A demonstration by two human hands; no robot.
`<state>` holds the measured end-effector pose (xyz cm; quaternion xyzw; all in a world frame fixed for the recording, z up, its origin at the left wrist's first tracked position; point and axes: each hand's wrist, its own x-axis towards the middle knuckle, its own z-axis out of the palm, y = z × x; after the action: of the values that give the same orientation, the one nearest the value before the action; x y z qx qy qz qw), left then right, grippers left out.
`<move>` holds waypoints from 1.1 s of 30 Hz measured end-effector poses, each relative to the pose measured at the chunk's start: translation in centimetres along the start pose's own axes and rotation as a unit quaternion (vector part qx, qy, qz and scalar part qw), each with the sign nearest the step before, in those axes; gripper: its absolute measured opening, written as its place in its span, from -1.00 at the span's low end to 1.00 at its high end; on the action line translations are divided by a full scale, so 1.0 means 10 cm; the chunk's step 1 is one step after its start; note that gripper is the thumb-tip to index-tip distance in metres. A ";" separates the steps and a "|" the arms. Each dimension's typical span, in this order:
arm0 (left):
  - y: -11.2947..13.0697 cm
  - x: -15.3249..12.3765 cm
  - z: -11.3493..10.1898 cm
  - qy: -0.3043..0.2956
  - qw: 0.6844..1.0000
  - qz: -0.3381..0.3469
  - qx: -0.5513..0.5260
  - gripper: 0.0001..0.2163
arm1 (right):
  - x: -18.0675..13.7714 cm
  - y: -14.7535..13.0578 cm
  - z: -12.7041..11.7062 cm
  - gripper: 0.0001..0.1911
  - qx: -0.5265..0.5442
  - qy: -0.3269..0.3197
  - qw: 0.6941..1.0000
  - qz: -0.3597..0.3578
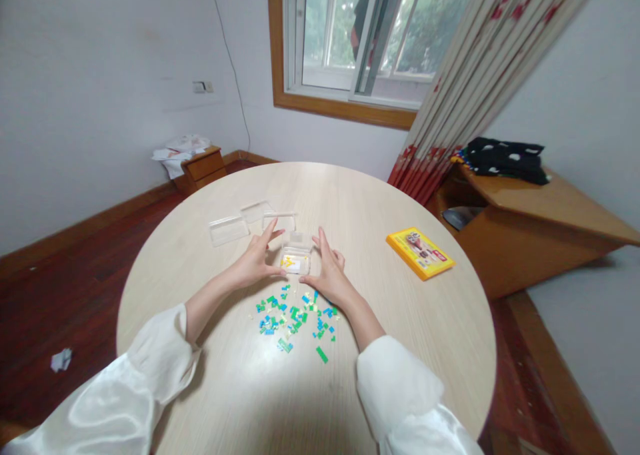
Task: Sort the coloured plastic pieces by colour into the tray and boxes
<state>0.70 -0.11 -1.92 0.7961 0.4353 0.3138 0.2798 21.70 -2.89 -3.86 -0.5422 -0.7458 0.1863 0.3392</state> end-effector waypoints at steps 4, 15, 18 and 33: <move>0.01 0.00 0.01 0.002 0.998 0.026 0.051 0.08 | 0.01 -0.05 -0.01 0.14 -0.002 0.023 1.000 -0.012; 0.10 0.00 -0.04 -0.033 0.980 0.057 0.186 -0.53 | 0.01 -0.09 -0.05 -0.80 -0.085 0.043 0.991 -0.092; 0.11 0.01 -0.02 -0.032 0.975 0.060 0.212 -0.60 | 0.02 -0.07 -0.03 -0.91 -0.094 0.046 0.989 -0.102; 0.14 -0.03 0.03 -0.025 0.975 0.085 0.203 -0.66 | 0.01 -0.09 -0.02 -0.82 -0.106 -0.013 0.973 -0.203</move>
<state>1.54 -1.07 -1.24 0.8780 0.4136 0.2213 0.0950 21.18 -3.08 -3.10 -0.4102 -0.8602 0.0403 0.3002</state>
